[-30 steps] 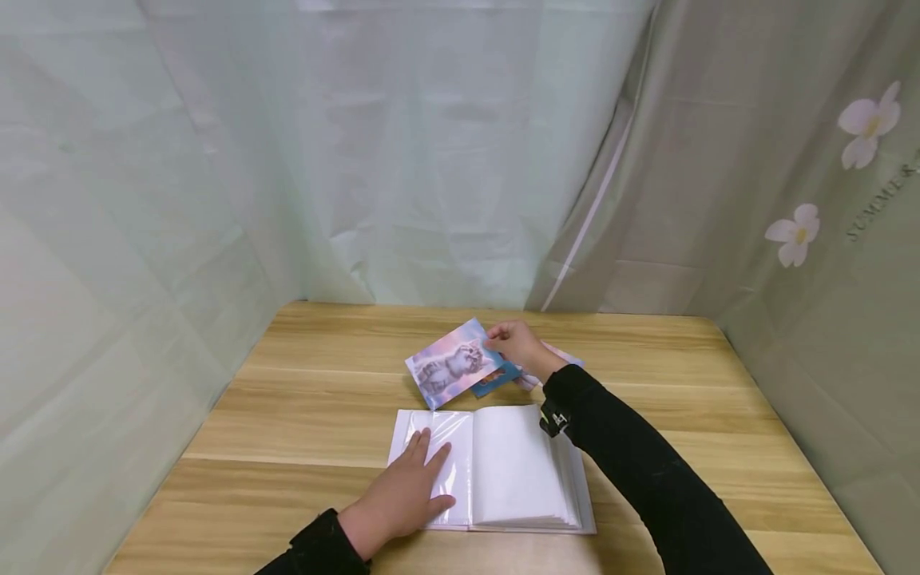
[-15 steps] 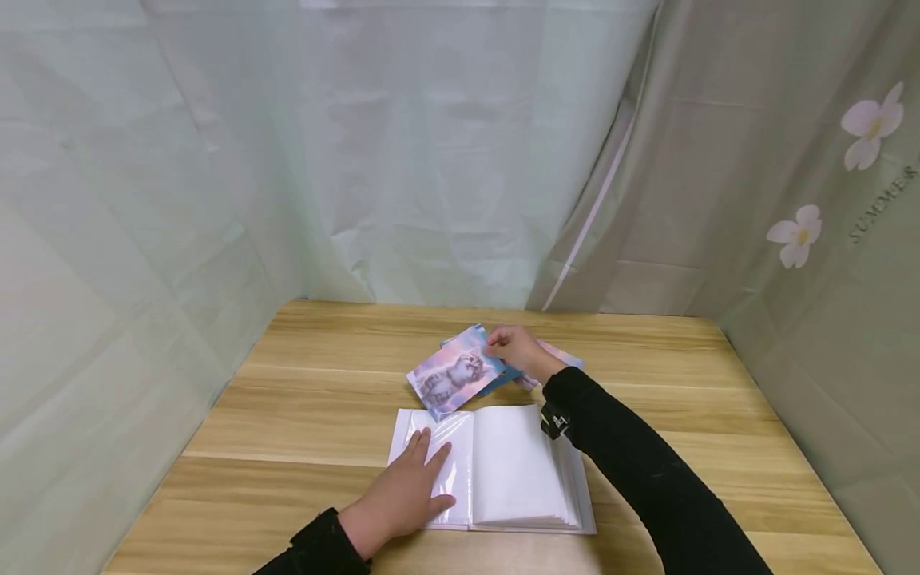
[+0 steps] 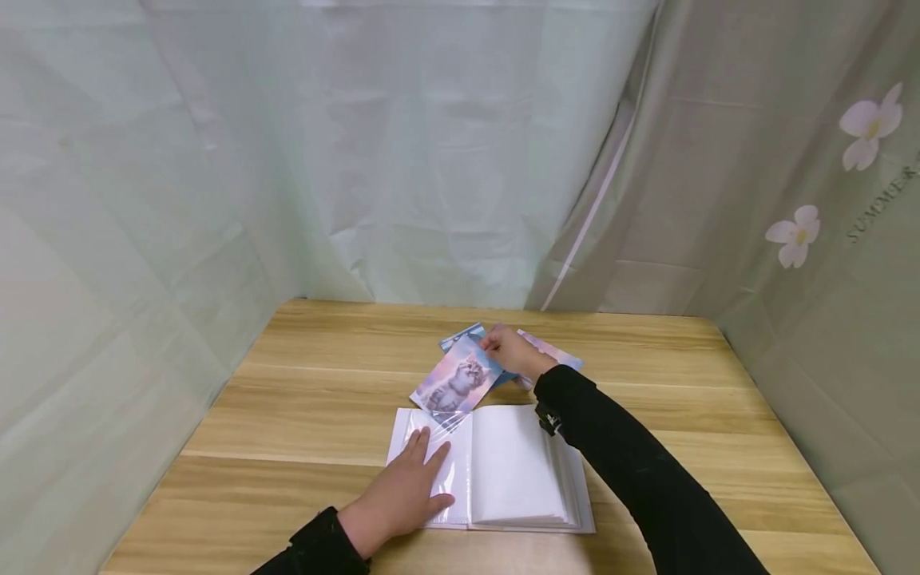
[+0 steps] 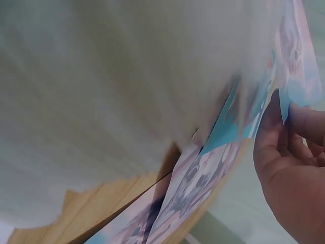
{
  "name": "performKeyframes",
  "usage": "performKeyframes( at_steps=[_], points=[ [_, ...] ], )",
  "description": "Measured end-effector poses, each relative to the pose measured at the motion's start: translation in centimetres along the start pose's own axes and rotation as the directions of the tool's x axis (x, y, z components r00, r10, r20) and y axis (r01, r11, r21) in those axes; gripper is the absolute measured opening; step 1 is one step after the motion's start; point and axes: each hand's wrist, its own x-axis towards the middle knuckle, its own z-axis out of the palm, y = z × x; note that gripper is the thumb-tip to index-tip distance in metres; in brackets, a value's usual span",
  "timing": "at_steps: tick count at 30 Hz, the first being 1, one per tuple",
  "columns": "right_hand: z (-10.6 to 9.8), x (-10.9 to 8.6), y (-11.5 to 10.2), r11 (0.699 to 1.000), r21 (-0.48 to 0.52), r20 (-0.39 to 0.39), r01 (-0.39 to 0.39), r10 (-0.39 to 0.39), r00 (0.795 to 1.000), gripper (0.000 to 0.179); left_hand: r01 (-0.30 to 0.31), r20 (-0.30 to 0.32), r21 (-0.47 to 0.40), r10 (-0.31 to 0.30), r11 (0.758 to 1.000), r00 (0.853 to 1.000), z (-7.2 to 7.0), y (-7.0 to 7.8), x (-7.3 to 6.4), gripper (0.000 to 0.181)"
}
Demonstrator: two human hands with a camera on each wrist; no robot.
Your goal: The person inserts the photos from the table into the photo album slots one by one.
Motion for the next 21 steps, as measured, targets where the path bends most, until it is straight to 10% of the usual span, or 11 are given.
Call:
performKeyframes(
  at_steps=[21],
  points=[
    [-0.1, 1.5, -3.3, 0.976, -0.215, 0.079, -0.02, 0.038, 0.996, 0.021, -0.007, -0.021, -0.011, 0.007, 1.0, 1.0, 0.2, -0.1, 0.0, 0.076]
  ],
)
